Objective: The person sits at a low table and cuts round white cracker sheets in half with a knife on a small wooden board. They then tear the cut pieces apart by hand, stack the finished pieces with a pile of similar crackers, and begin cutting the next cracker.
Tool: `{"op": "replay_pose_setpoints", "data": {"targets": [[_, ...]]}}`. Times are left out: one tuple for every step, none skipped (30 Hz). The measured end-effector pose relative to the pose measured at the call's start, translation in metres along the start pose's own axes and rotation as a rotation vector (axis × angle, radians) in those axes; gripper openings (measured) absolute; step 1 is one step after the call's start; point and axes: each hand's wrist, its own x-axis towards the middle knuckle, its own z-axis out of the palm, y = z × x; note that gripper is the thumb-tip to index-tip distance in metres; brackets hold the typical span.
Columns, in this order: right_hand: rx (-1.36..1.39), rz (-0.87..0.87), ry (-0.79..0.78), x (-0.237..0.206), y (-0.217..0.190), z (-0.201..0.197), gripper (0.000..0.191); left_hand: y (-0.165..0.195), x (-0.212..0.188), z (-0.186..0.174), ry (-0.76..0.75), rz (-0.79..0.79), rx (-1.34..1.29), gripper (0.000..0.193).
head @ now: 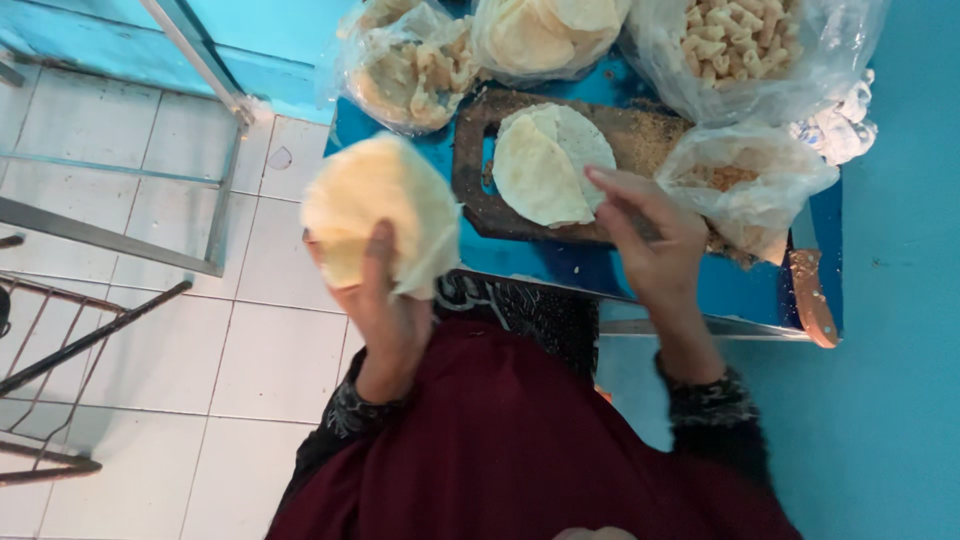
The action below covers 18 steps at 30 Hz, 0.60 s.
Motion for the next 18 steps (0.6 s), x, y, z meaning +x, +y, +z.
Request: {"op": "replay_pose_setpoints", "data": {"targets": [[0.123, 0.087, -0.009, -0.007, -0.005, 0.008, 0.040, -0.005, -0.005, 0.002, 0.001, -0.040, 0.014, 0.059], [0.246, 0.173, -0.019, -0.013, -0.009, 0.016, 0.043, -0.011, -0.010, 0.004, 0.001, -0.079, 0.029, 0.060], [0.217, 0.032, -0.036, -0.020, -0.014, 0.025, 0.045, -0.015, -0.014, 0.005, -0.001, -0.119, 0.042, 0.061], [0.186, -0.108, -0.052, -0.027, -0.019, 0.035, 0.049, -0.016, -0.017, 0.003, -0.048, -0.140, 0.030, 0.057], [0.155, -0.246, -0.069, -0.031, -0.022, 0.041, 0.052, -0.017, -0.019, 0.001, -0.093, -0.163, 0.019, 0.054], [0.048, -0.316, 0.001, -0.031, -0.022, 0.042, 0.048, -0.017, -0.021, -0.002, -0.136, -0.184, 0.008, 0.051], [-0.057, -0.387, 0.071, -0.030, -0.023, 0.046, 0.044, -0.018, -0.020, -0.004, -0.111, -0.185, 0.007, 0.051], [-0.163, -0.458, 0.139, -0.028, -0.025, 0.048, 0.041, -0.018, -0.018, -0.006, -0.086, -0.185, 0.005, 0.052], [-0.046, -0.405, 0.116, -0.027, -0.027, 0.050, 0.040, -0.019, -0.017, -0.008, -0.060, -0.182, 0.000, 0.054], [0.070, -0.352, 0.089, -0.025, -0.029, 0.050, 0.039, -0.018, -0.017, -0.010, -0.090, -0.206, -0.028, 0.055], [0.186, -0.294, 0.061, -0.024, -0.032, 0.051, 0.038, -0.019, -0.017, -0.012, -0.120, -0.233, -0.055, 0.056], [0.116, -0.344, 0.064, -0.024, -0.036, 0.056, 0.039, -0.019, -0.017, -0.013, -0.153, -0.261, -0.082, 0.057], [0.043, -0.396, 0.068, -0.024, -0.040, 0.060, 0.041, -0.020, -0.017, -0.013, -0.183, -0.324, -0.112, 0.060], [-0.029, -0.445, 0.069, -0.024, -0.042, 0.061, 0.044, -0.021, -0.017, -0.013, -0.210, -0.389, -0.142, 0.062], [-0.043, -0.439, 0.082, -0.024, -0.043, 0.060, 0.039, -0.022, -0.017, -0.013, -0.237, -0.459, -0.170, 0.065], [-0.060, -0.434, 0.097, -0.023, -0.043, 0.059, 0.035, -0.022, -0.016, -0.014, -0.231, -0.508, -0.218, 0.067], [-0.076, -0.436, 0.112, -0.023, -0.041, 0.059, 0.032, -0.023, -0.013, -0.014, -0.228, -0.551, -0.267, 0.070], [-0.085, -0.475, 0.087, -0.023, -0.039, 0.058, 0.031, -0.024, -0.009, -0.015, -0.224, -0.590, -0.318, 0.072]]}}
